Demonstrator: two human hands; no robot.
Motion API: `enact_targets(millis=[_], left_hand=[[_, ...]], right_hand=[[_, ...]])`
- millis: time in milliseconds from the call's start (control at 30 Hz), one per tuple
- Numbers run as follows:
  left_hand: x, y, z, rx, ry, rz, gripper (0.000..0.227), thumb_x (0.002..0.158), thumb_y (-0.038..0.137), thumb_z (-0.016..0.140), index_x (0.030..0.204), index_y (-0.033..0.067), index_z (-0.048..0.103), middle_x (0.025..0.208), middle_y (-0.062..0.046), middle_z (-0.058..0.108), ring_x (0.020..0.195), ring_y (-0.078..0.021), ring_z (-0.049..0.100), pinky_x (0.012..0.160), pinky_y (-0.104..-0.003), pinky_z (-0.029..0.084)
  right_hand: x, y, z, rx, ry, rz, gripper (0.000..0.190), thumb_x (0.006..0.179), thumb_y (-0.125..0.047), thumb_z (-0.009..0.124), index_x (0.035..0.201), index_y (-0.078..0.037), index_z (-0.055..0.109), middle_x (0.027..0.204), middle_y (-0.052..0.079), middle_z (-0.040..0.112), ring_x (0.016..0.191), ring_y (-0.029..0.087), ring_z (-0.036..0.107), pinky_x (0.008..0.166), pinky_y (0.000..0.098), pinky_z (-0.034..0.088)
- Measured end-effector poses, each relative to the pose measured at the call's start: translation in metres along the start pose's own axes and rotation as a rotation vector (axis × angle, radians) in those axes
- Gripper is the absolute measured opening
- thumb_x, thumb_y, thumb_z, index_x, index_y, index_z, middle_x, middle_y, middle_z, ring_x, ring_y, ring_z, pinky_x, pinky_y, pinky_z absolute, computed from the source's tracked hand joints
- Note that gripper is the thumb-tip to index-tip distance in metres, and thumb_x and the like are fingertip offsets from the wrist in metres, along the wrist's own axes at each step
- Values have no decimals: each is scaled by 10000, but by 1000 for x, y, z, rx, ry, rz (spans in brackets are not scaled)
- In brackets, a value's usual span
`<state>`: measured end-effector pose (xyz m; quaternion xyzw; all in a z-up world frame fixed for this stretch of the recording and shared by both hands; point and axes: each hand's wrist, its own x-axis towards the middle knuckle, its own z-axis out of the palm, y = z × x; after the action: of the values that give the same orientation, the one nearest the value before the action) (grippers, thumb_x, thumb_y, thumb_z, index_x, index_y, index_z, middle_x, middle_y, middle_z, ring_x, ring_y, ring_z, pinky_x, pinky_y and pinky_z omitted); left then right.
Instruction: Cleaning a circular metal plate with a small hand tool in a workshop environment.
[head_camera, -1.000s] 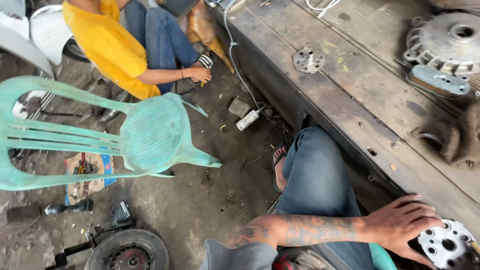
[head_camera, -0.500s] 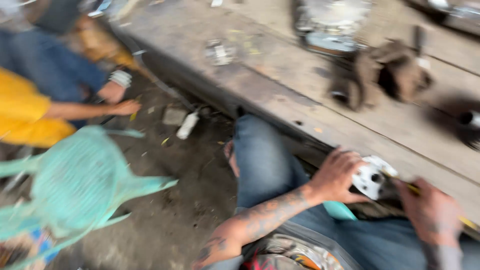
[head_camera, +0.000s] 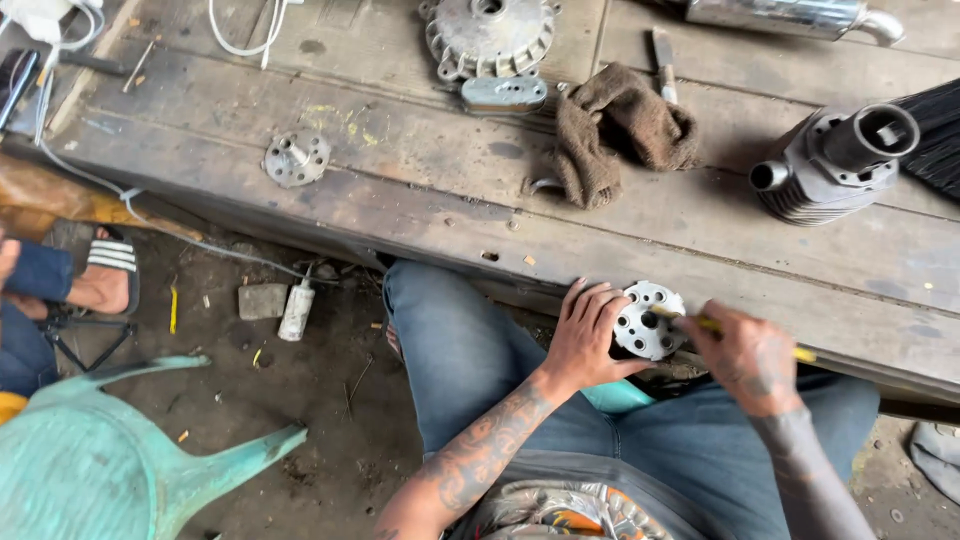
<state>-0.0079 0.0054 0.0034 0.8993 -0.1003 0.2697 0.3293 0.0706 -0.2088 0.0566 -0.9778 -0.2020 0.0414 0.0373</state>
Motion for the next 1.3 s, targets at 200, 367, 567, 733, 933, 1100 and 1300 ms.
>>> enact_targets(millis=[200,367,567,733,933,1100,1300], left_hand=[[5,1,-4,-13,14,6,820,805,681,641,1247,-3,549,1181,-181,594,1197,-364,560,1186,-577,329],[4,-4,10,-7,209,56,842,673,653,757,1226,37,603,1140,-139,625,1137,-324,638,1156,-543,388],[2,-3,9,-10,194,55,863,644,652,780,1219,32,603,1133,-144,624,1133,-329,635,1152,-548,382],[3,-4,10,4,196,60,851,655,657,774,1211,35,607,1133,-140,627,1131,-327,639,1147,-548,390],[1,-3,10,48,183,79,827,669,650,760,1226,54,624,1142,-135,628,1152,-326,633,1156,-559,381],[3,1,7,59,198,90,787,706,649,741,1209,52,639,1129,-142,623,1138,-330,636,1149,-561,392],[1,0,8,67,197,99,798,696,657,744,1210,55,645,1127,-142,621,1142,-328,638,1152,-560,389]], right_hand=[[13,2,-5,9,-92,152,461,945,-686,527,945,-246,665,776,47,752,698,323,726,581,444,519],[4,1,-6,63,-30,92,329,919,-571,633,880,-245,644,690,23,742,756,304,771,720,441,612],[2,-18,-31,76,-60,34,311,950,-522,654,823,-239,673,677,-17,763,658,194,766,714,348,640],[0,-12,-21,79,-9,6,284,928,-518,668,835,-249,658,671,-20,750,642,193,759,657,361,618],[-6,-1,-16,23,-52,78,312,965,-548,623,851,-258,645,670,-40,753,642,159,753,688,337,629],[-13,10,-5,50,-22,124,327,903,-597,632,881,-272,649,720,-11,753,757,267,779,739,413,620],[-14,-3,-5,83,-1,109,330,863,-620,663,862,-290,663,723,-12,775,760,258,790,750,421,634]])
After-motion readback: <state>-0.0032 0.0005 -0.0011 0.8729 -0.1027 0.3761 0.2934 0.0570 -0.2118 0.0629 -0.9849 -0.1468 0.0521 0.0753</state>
